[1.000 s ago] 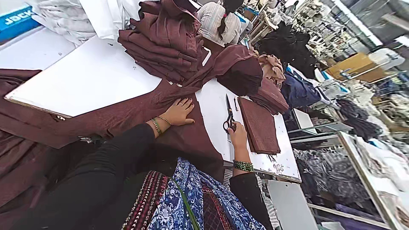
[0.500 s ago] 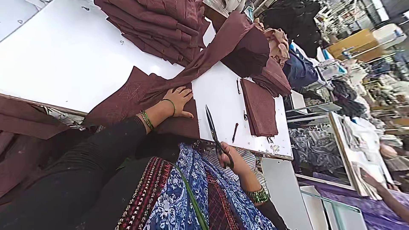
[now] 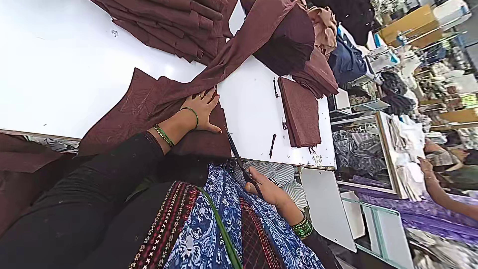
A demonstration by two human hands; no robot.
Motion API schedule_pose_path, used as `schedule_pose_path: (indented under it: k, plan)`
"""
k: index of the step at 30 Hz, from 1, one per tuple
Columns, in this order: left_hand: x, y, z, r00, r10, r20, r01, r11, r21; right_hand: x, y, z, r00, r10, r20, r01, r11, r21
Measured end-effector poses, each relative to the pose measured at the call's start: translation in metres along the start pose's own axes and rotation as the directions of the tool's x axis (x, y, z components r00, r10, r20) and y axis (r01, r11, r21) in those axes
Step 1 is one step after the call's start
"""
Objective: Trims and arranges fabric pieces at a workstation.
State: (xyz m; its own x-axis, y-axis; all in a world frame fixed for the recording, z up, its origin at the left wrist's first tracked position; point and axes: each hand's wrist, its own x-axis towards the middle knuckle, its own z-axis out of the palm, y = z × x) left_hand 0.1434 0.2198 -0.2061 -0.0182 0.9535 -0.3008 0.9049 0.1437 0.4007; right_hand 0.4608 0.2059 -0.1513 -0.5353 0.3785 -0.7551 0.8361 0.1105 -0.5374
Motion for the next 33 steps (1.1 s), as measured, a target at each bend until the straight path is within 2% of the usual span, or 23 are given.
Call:
schedule_pose_path:
  k: [6, 10, 13, 19, 24, 30, 33]
  plan:
    - [-0.001, 0.0, -0.002, 1.0, -0.004, 0.006, 0.004, 1.0, -0.024, 0.001, -0.001, 0.011, 0.992, -0.042, -0.122, 0.052, 0.996, 0.077]
    - [0.0, 0.0, -0.004, 1.0, -0.014, 0.014, 0.015, 0.999, -0.047, 0.004, 0.009, 0.007, 0.997, -0.055, -0.052, 0.063, 0.985, 0.164]
    - [0.001, 0.0, -0.005, 1.0, -0.018, 0.022, 0.019, 0.998, -0.065, 0.009, 0.006, 0.002, 0.998, -0.068, 0.005, 0.067, 0.989, 0.128]
    - [0.001, -0.001, -0.006, 0.999, -0.025, 0.029, 0.027, 0.996, -0.083, 0.009, -0.007, 0.004, 0.993, -0.037, -0.112, 0.055, 0.986, 0.157]
    - [0.002, -0.001, -0.008, 0.999, -0.03, 0.044, 0.034, 0.996, -0.085, 0.013, -0.005, -0.005, 0.999, -0.04, -0.024, 0.043, 0.99, 0.135]
    - [0.003, 0.0, -0.009, 0.997, -0.052, 0.057, 0.057, 0.994, -0.094, 0.018, -0.016, -0.008, 0.993, -0.05, -0.108, 0.066, 0.986, 0.153]
    - [0.003, 0.001, -0.009, 0.996, -0.064, 0.062, 0.069, 0.994, -0.09, 0.018, -0.013, -0.01, 0.996, -0.058, -0.072, 0.068, 0.986, 0.153]
